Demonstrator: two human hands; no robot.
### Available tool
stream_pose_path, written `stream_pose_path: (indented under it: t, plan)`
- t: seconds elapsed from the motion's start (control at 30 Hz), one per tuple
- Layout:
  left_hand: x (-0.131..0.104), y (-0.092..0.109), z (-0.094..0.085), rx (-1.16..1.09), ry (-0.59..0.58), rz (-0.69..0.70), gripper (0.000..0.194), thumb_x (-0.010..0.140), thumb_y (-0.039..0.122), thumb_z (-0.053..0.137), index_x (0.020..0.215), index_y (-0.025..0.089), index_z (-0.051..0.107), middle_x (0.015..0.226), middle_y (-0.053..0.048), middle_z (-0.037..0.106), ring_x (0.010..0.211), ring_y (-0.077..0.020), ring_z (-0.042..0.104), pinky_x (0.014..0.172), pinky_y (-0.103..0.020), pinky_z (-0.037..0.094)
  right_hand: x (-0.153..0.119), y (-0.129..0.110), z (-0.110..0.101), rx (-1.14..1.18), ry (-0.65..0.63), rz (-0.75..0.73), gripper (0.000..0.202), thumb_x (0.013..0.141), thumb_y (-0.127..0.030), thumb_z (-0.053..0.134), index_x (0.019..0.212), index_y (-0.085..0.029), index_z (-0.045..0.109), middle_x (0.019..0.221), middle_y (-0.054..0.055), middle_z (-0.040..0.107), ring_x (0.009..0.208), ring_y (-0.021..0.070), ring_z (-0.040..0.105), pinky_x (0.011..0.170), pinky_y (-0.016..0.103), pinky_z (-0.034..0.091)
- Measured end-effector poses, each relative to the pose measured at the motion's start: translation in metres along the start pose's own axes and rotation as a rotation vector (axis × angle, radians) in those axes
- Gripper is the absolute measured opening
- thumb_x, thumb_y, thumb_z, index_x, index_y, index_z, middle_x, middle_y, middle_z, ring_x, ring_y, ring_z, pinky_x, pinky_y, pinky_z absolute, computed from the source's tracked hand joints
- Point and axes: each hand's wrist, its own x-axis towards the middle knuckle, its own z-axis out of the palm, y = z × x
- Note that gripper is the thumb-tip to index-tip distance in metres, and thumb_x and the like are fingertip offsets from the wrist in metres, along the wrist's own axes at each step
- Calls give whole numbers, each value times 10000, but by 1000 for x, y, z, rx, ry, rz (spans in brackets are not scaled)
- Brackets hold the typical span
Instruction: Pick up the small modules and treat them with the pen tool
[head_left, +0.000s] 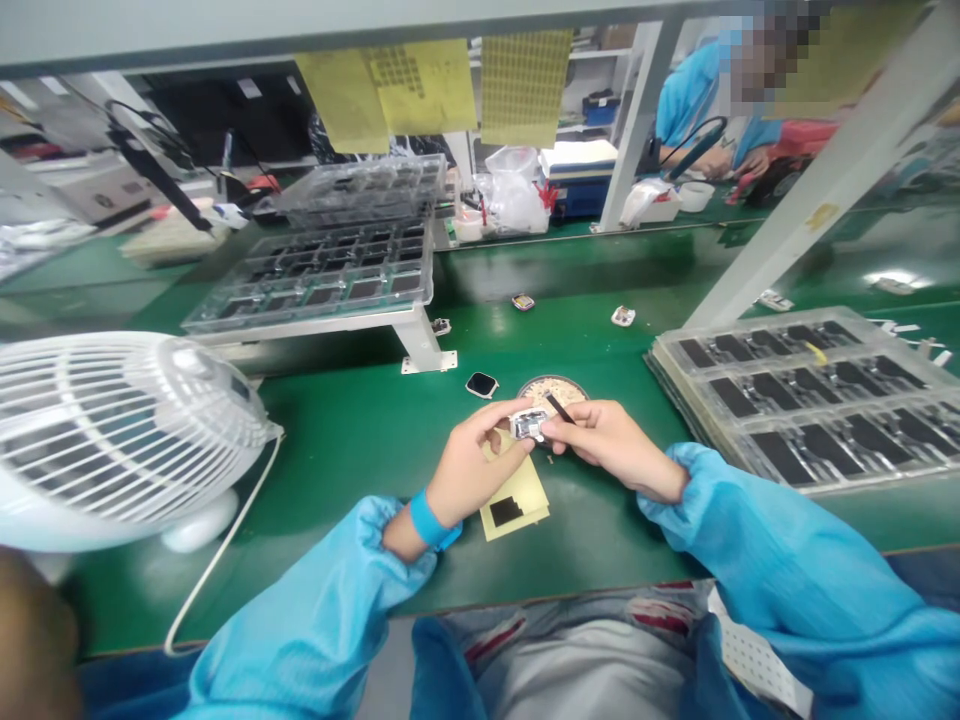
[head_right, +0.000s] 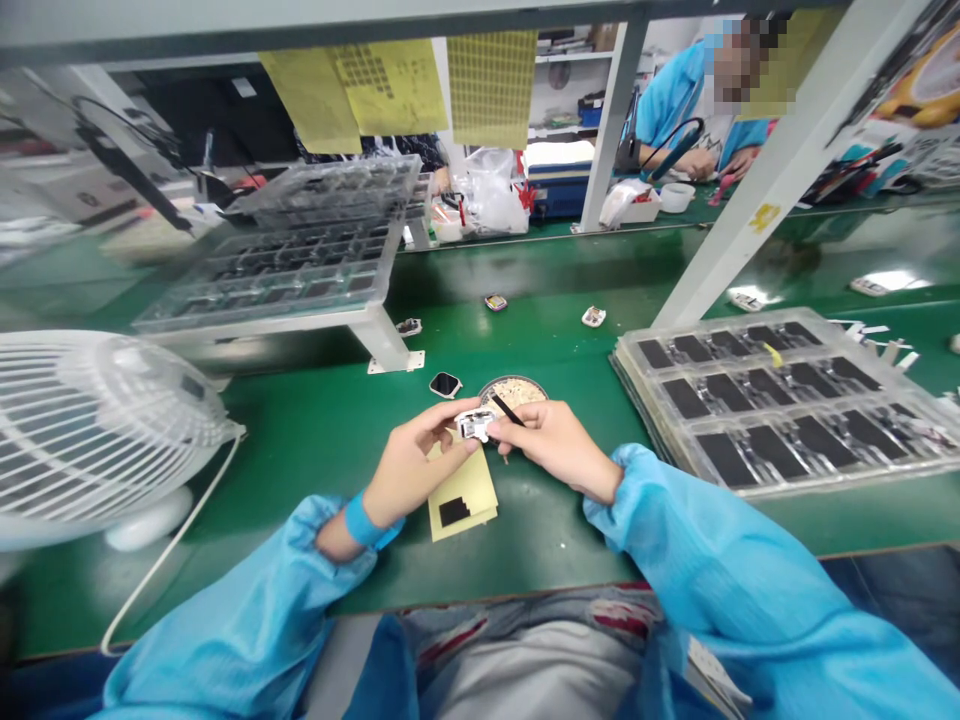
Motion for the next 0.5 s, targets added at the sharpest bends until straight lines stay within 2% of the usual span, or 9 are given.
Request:
stream_pose_path:
  t: [0.13,0.23,0.33,0.43,0.5]
  plan:
    - [-1,3,1,119,38,97,366,852,228,687,1217,231,695,1176,-74,690,888,-167,622,728,-284,513,0,-1,1,24,11,-6,431,791,-549,719,678,-134,705,452,-47,460,419,47,294,425,227,192]
    - [-1,5,1,149,59,107,352,849,237,700,1201,232,712,1162,-72,703,955,-190,645,845,-333,537,1,2,4,52,37,-31,391,787,-514,738,702,-134,704,552,-6,579,486,72,440,483,221,342]
    - [-2,5,3,10,74,-25,374,821,265,739,1191,215,718,1143,-84,720,946,-206,675,867,-357,558,3,8,7,135,106,-152,317,732,-423,812,845,-153,692,794,31,693,716,134,621,687,260,500]
    - [-2,3,6,-268,19,-191,435,792,275,773,1211,183,700,1126,-102,737,963,-220,701,884,-361,576,4,13,11,190,129,-241,341,717,-350,833,964,-177,673,942,35,703,873,162,659,824,302,529]
    - [-2,2,7,-396,-6,-236,462,769,264,795,1209,166,695,1117,-106,743,981,-222,708,907,-355,576,5,14,12,194,133,-247,324,728,-335,825,970,-176,680,950,38,705,892,167,665,850,313,532]
